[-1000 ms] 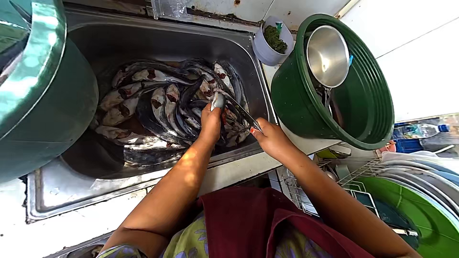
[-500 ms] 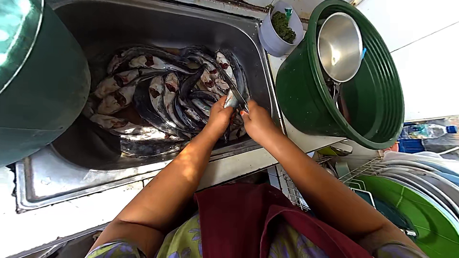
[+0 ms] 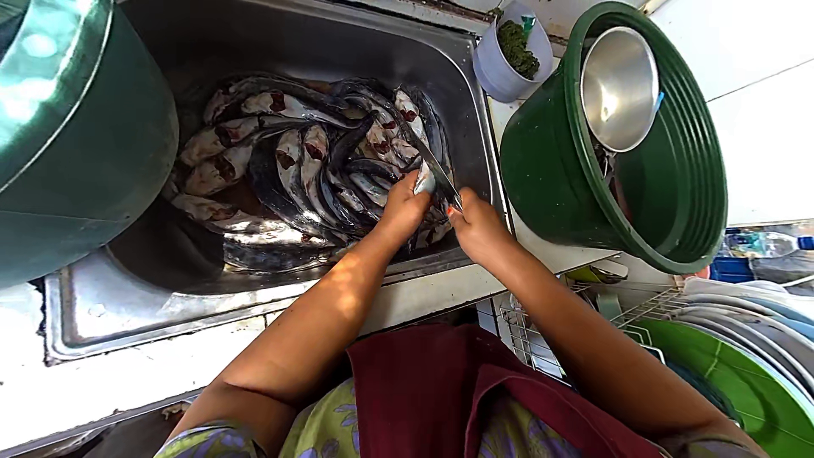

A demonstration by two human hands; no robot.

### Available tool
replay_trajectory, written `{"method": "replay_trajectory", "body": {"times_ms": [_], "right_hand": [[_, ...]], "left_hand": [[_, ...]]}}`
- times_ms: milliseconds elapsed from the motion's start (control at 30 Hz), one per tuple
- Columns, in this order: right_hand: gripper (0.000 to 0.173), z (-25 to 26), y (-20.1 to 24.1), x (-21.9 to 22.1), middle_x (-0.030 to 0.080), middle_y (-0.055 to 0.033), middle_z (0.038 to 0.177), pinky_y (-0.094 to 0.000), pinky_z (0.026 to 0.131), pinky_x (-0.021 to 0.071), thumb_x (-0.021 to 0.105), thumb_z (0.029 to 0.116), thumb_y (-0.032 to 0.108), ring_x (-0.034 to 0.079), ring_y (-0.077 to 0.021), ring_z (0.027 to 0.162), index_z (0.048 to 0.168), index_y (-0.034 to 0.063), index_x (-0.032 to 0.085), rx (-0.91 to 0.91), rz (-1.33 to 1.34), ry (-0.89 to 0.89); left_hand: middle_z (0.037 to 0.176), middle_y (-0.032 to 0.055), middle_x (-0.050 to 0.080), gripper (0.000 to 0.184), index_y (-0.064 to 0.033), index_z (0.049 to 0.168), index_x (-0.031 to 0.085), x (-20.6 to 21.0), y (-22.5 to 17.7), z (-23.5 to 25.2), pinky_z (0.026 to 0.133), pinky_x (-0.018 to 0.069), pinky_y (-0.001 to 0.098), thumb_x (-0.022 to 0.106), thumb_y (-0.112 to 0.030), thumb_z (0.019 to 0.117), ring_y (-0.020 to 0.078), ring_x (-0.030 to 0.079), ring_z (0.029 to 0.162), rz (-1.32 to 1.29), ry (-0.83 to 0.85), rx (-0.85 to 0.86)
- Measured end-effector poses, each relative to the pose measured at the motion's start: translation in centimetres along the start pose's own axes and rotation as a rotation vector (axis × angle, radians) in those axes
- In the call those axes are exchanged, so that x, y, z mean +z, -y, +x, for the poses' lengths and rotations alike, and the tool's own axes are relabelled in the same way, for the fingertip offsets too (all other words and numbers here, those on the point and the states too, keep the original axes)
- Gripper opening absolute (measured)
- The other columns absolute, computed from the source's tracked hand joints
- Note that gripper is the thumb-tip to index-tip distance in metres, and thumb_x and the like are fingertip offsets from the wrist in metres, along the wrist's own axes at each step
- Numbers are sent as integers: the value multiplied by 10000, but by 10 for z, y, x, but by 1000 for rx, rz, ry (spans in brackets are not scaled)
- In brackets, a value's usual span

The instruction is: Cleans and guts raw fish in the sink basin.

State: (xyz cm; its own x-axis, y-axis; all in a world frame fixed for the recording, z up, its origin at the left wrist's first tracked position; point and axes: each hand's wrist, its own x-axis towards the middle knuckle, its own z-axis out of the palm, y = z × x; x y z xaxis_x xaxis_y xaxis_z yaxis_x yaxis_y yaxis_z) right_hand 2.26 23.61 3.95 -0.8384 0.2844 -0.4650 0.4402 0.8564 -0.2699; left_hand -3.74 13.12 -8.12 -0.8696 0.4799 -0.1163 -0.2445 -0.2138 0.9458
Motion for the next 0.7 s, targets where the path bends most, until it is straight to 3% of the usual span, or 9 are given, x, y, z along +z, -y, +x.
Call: {"method": "replay_trajectory", "body": {"times_ms": [100,167,267,333,433,500,533,633,700], "right_hand": [[303,27,19,-3,656,-240,1036,-562,889,532,477,1094,203,674,-384,1018,1270,-40,520,-33,35,-29],[284,29,19,-4,644,-229,1024,-549,870,528,467,1097,202,667,-366,990,1257,-27,517,-50,73,-13],[238,18,-9,6,566,-141,837,-445,588,519,470,1095,224,581,-247,625,1159,6,541,-70,272,-36],[219,14,-22,18,588,-104,825,-377,516,551,506,1079,215,590,-178,546,1127,14,577,-41,419,-127],[302,23,-17,35,686,-143,1087,-406,682,656,611,1033,196,738,-207,807,1267,7,586,-23,583,-173],[424,39,-9,47,691,-147,1122,-447,811,635,694,977,268,727,-227,934,1291,6,582,-55,554,-160],[466,45,-3,51,694,-150,1099,-470,846,602,731,946,307,708,-241,953,1273,7,589,-68,502,-150],[535,58,7,60,679,-208,1095,-551,933,513,801,884,268,655,-329,1045,1284,-17,588,-31,394,-101],[529,67,1,70,678,-217,1117,-546,950,532,821,818,137,662,-323,1075,1259,-32,584,19,491,-75]], "left_hand": [[897,80,625,335,11,1212,603,-1,-2,-2,645,501,329,460,-52,915,117,582,717,87,18,21],[891,69,622,358,9,1239,596,-3,-3,-1,636,495,308,455,-58,917,105,573,706,38,19,11],[767,11,545,362,-22,1266,551,-1,-3,1,536,444,257,437,-70,926,81,502,585,-109,1,-16],[797,22,543,357,-27,1282,517,-3,-5,4,571,471,279,418,-121,953,98,522,618,-135,-50,-45],[989,64,568,433,-63,1331,485,-2,-9,4,734,507,327,251,-330,1084,135,576,828,-143,-142,-166],[1202,98,607,597,-74,1404,482,-1,-15,2,893,523,369,114,-442,1111,154,606,1053,-256,-189,-263],[1172,86,617,635,-92,1368,498,0,-16,3,860,532,366,73,-481,1101,148,615,1026,-293,-219,-294],[1352,117,591,706,-90,1465,466,-5,-15,5,983,499,419,59,-521,1081,187,586,1197,-319,-196,-354],[1298,148,612,628,-74,1420,496,-6,-10,6,944,532,461,200,-507,1073,233,611,1164,-257,-190,-421]]}}
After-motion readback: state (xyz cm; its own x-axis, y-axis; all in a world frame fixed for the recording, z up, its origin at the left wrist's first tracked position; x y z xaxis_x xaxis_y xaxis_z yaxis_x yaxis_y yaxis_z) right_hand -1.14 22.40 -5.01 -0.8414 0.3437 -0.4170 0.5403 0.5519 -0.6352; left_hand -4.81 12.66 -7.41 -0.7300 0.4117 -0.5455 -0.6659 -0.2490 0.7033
